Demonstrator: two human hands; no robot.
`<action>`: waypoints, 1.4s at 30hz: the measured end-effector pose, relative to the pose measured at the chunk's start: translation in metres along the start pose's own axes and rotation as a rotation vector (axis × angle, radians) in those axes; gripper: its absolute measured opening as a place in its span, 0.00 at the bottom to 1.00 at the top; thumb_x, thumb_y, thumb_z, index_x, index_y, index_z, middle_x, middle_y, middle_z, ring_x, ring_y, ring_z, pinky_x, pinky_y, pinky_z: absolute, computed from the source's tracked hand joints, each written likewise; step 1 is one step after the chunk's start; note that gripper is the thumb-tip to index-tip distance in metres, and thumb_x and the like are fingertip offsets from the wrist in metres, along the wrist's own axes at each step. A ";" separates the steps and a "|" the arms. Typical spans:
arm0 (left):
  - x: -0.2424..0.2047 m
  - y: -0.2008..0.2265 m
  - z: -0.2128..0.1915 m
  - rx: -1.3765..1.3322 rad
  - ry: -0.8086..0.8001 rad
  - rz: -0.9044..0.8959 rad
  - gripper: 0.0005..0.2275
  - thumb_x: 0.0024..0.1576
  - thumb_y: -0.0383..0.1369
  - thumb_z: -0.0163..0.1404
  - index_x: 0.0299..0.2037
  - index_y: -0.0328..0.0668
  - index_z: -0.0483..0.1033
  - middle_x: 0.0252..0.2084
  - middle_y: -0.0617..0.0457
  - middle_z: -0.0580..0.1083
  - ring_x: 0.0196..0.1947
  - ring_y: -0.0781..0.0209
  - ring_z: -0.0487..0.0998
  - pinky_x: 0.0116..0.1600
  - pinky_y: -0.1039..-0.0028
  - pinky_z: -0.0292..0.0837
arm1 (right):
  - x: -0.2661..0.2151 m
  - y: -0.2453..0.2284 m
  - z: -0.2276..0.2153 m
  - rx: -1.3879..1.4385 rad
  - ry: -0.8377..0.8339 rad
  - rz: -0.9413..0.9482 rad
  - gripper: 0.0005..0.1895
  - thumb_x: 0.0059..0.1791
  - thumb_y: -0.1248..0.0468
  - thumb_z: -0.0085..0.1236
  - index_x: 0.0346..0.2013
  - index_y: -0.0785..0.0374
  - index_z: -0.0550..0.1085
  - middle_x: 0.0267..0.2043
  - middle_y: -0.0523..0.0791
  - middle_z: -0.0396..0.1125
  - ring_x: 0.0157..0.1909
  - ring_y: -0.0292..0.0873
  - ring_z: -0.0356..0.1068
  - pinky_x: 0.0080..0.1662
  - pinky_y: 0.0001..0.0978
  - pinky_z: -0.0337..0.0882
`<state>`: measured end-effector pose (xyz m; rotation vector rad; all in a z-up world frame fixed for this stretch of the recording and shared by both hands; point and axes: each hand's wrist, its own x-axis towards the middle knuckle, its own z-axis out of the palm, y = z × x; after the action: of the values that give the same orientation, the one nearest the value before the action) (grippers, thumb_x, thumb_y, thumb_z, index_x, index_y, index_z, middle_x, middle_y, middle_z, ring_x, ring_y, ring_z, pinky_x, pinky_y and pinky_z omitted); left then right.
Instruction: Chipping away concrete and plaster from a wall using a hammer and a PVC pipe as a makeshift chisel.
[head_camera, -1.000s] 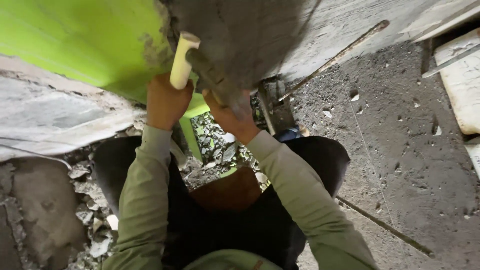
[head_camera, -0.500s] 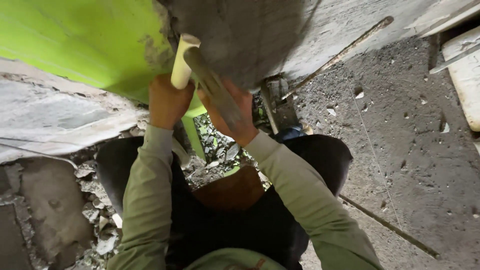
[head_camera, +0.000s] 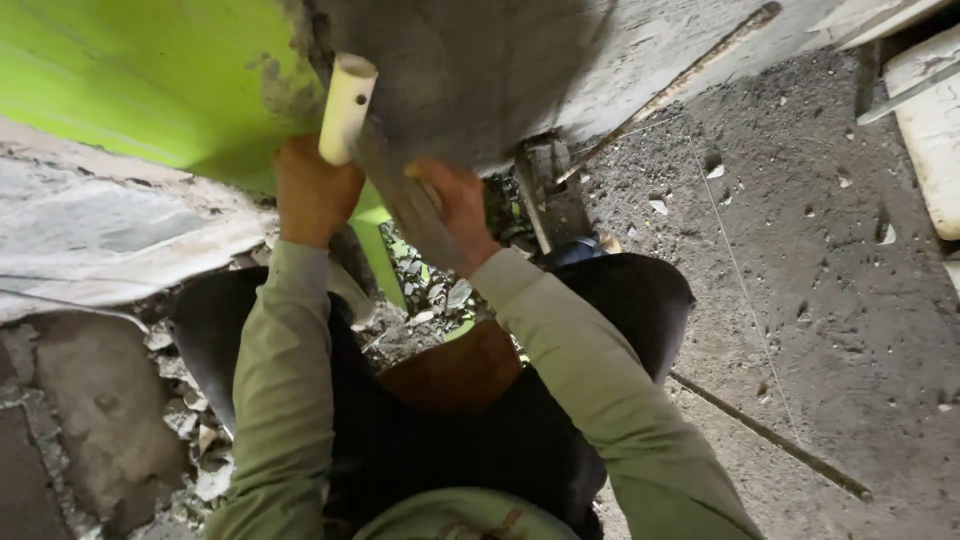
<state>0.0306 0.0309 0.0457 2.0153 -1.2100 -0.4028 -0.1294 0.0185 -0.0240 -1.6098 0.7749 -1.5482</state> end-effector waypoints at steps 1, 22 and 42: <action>0.002 -0.006 0.000 0.000 -0.002 0.012 0.07 0.48 0.32 0.53 0.24 0.35 0.77 0.14 0.43 0.66 0.19 0.56 0.73 0.24 0.67 0.63 | -0.007 0.008 0.005 -0.002 0.011 -0.006 0.12 0.40 0.63 0.67 0.38 0.53 0.80 0.21 0.37 0.69 0.25 0.39 0.72 0.30 0.28 0.69; 0.008 -0.014 -0.003 0.000 -0.059 -0.059 0.09 0.51 0.34 0.55 0.23 0.38 0.76 0.13 0.47 0.64 0.18 0.65 0.66 0.21 0.66 0.59 | 0.009 -0.047 0.001 0.005 -0.090 0.152 0.06 0.47 0.69 0.58 0.39 0.64 0.74 0.31 0.44 0.68 0.28 0.40 0.61 0.34 0.32 0.64; -0.004 -0.029 -0.020 1.254 0.146 0.373 0.07 0.52 0.41 0.56 0.33 0.51 0.78 0.27 0.52 0.77 0.20 0.51 0.77 0.25 0.63 0.68 | 0.106 -0.090 -0.096 0.384 0.048 0.743 0.07 0.46 0.69 0.64 0.27 0.69 0.75 0.18 0.44 0.65 0.16 0.36 0.61 0.23 0.27 0.64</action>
<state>0.0589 0.0509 0.0381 2.5823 -1.9410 0.9035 -0.2230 -0.0336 0.1068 -0.8584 0.9000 -1.0981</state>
